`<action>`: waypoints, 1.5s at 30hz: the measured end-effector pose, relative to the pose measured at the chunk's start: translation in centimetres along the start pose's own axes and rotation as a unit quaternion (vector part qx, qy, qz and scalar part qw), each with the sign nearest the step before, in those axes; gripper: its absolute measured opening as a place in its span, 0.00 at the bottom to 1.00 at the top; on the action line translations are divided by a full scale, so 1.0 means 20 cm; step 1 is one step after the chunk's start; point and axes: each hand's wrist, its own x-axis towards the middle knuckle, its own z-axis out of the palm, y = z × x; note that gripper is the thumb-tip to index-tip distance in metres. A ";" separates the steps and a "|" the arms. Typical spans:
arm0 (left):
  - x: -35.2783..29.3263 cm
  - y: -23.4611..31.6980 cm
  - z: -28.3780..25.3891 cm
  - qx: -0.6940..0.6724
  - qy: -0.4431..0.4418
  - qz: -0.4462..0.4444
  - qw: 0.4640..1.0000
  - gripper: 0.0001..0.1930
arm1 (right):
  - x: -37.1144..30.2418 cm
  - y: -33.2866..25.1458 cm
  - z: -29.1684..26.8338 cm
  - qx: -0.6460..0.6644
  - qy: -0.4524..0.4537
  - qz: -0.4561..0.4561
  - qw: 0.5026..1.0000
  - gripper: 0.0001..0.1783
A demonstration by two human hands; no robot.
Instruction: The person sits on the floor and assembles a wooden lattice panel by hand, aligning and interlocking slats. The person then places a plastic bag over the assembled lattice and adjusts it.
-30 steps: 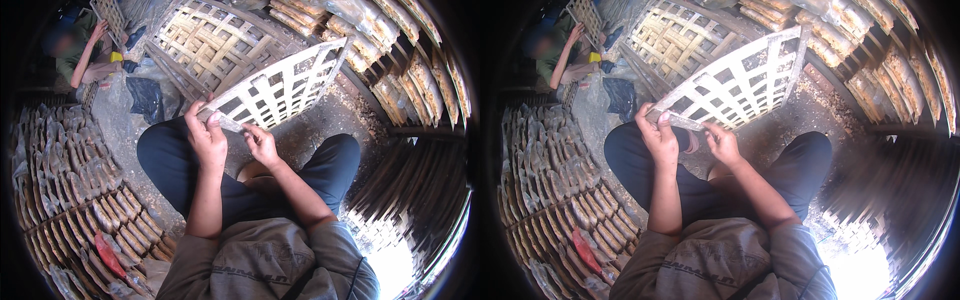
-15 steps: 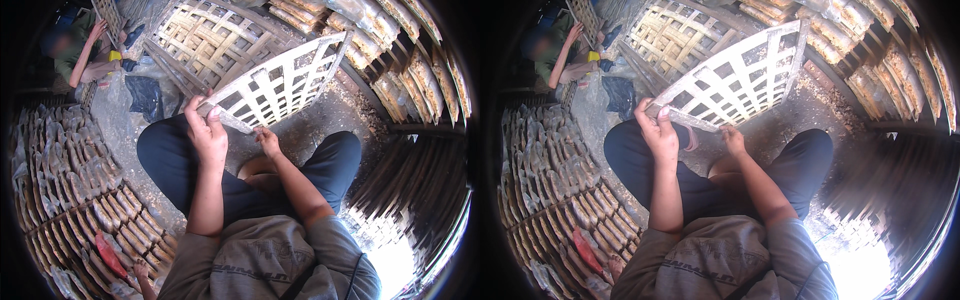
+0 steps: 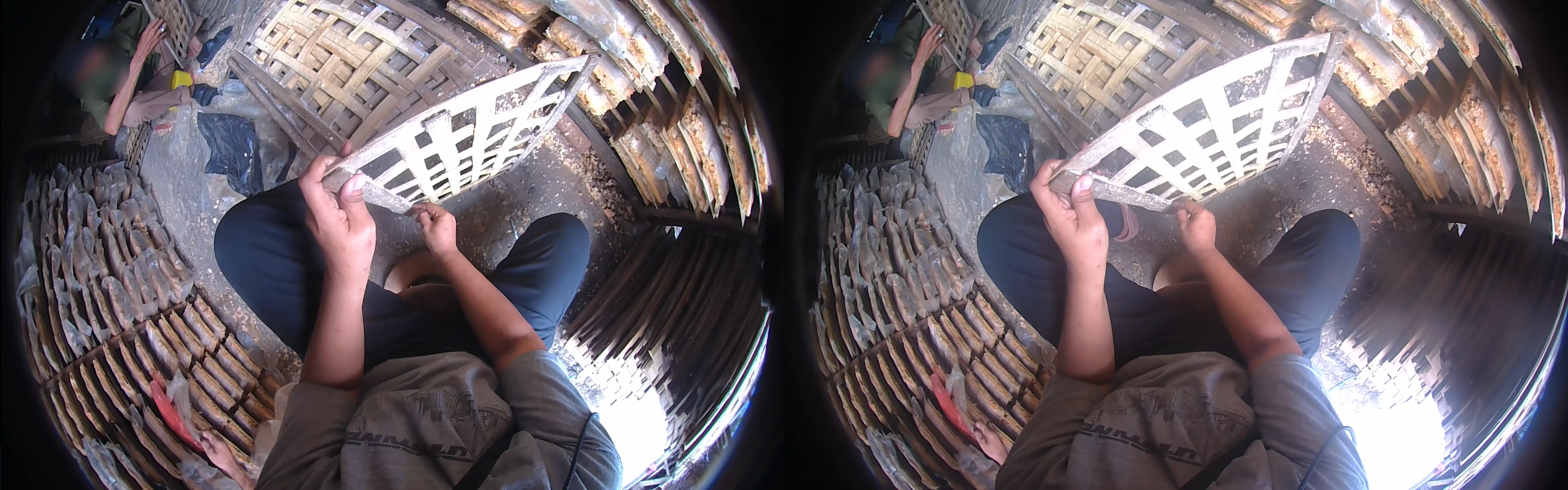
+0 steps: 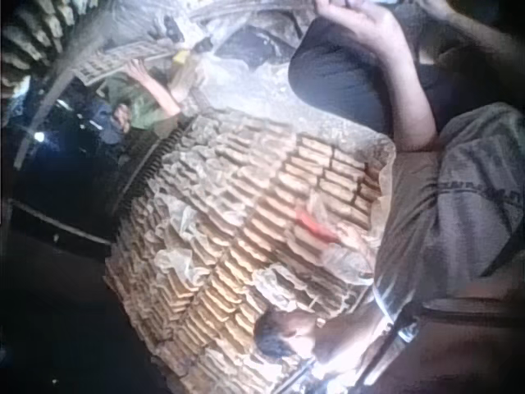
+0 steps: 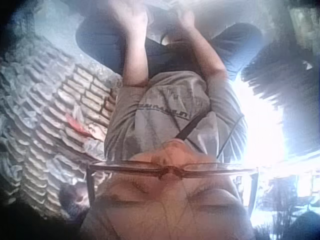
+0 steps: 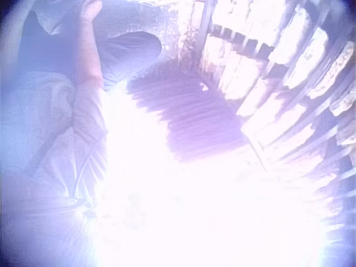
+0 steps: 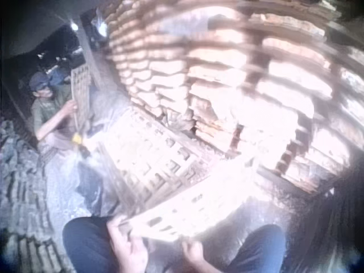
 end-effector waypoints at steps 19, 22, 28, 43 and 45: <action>0.01 -0.03 -0.01 0.021 -0.002 -0.012 1.000 0.16 | 0.01 -0.16 -0.03 -0.141 -0.133 0.003 0.981 0.18; 0.01 -0.03 -0.01 0.024 0.001 0.000 1.000 0.16 | 0.03 -0.19 -0.03 0.018 -0.172 0.055 0.983 0.10; 0.02 0.01 0.01 0.026 -0.004 -0.019 0.999 0.16 | -0.03 -0.19 -0.04 0.138 -0.107 0.084 0.981 0.16; 0.01 0.01 0.00 0.052 0.009 -0.008 0.999 0.16 | -0.08 -0.08 -0.04 0.159 -0.068 0.120 0.978 0.21; 0.03 0.04 0.02 0.043 0.010 -0.020 0.999 0.16 | -0.05 0.13 -0.02 0.139 -0.021 0.207 0.968 0.19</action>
